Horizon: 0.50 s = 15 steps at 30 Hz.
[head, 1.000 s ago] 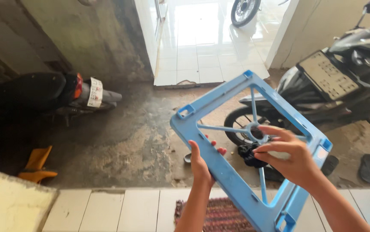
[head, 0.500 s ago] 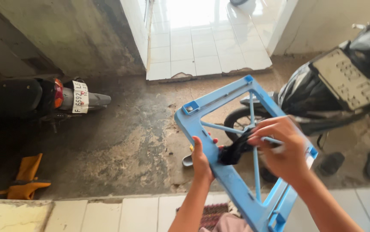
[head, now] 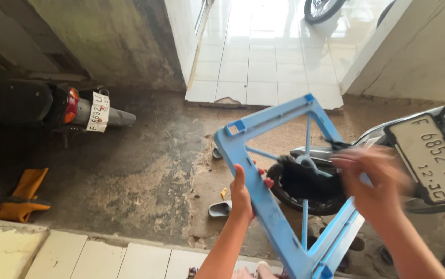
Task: The person wrings a cloth in a bucket and then wipes down the surfaces and edges of a blue plastic frame by hand.
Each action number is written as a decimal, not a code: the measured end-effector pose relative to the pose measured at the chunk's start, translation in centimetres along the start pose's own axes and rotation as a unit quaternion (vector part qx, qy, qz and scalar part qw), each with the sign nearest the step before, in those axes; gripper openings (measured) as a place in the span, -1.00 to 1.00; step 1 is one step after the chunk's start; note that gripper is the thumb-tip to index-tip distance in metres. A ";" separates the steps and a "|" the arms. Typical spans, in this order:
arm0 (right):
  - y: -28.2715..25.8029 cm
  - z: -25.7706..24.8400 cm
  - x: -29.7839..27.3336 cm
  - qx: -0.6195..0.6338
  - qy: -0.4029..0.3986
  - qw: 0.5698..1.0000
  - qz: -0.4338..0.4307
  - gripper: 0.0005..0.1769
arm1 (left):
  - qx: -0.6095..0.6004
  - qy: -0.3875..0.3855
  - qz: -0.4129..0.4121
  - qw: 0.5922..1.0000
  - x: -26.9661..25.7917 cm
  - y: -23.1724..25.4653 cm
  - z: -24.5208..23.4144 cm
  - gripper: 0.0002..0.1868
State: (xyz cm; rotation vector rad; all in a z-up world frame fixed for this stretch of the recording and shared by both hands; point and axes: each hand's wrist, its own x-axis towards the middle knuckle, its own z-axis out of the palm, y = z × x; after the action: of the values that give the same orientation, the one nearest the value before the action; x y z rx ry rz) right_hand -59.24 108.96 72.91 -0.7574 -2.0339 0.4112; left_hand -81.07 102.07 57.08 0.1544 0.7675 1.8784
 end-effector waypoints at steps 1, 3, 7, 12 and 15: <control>0.7 1.0 0.8 -0.056 -0.072 0.995 0.042 -0.86 | 0.003 0.002 -0.002 1.000 0.3 -0.1 0.2 -0.17; 1.2 1.1 2.0 -0.080 -0.029 0.994 0.070 -0.86 | -0.013 -0.004 0.010 1.000 1.3 0.3 0.9 -0.18; 1.4 -0.8 4.2 0.033 -0.008 0.990 0.136 -0.86 | -0.002 -0.013 0.026 1.000 2.8 0.3 1.6 -0.15; -1.8 -3.8 5.3 0.269 0.020 0.961 0.060 -0.86 | 0.016 -0.043 0.023 0.999 4.0 1.2 2.3 -0.13; -1.8 -1.8 3.7 0.345 0.055 0.932 0.096 -0.83 | 0.025 -0.074 0.024 0.997 4.4 1.7 2.5 -0.09</control>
State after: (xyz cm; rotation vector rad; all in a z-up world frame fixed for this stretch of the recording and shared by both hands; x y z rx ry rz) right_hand -59.84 110.06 77.24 -0.5165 -1.5466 1.0996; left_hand -83.25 106.52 59.02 0.3410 0.7147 1.8700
